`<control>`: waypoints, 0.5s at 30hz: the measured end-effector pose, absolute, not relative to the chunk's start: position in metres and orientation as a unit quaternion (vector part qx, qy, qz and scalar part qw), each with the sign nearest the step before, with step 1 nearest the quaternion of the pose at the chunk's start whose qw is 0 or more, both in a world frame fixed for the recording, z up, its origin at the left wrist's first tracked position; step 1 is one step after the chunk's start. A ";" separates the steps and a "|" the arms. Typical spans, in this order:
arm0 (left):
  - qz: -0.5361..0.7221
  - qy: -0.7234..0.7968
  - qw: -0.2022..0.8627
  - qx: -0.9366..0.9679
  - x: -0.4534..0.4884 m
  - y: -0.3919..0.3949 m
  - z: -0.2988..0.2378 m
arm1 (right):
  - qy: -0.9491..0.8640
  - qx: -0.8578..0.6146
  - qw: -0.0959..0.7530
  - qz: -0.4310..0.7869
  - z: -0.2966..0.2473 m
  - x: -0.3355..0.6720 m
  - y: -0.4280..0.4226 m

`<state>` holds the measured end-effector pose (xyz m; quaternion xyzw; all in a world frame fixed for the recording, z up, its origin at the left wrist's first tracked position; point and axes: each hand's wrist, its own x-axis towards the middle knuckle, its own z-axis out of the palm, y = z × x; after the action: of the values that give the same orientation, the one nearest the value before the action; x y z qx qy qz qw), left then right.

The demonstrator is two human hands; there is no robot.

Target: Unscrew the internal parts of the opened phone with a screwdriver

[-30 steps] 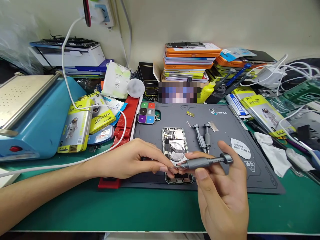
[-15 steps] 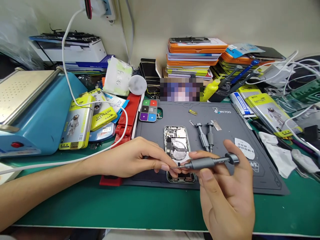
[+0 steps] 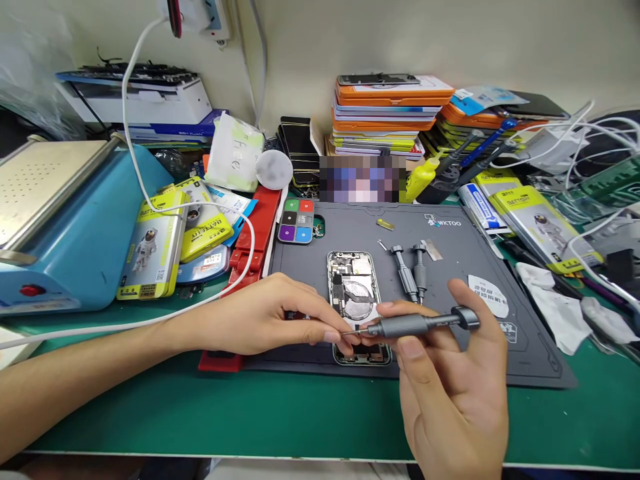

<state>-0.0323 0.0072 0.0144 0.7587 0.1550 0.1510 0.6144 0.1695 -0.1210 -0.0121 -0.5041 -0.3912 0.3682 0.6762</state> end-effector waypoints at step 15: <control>0.145 0.170 0.605 0.764 -0.034 0.008 0.012 | -0.367 -0.512 0.677 0.381 -0.009 0.169 -0.123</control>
<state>-0.0343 0.0079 0.0123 0.7644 0.1701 0.1449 0.6048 0.1688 -0.1226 -0.0093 -0.5118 -0.3666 0.3806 0.6774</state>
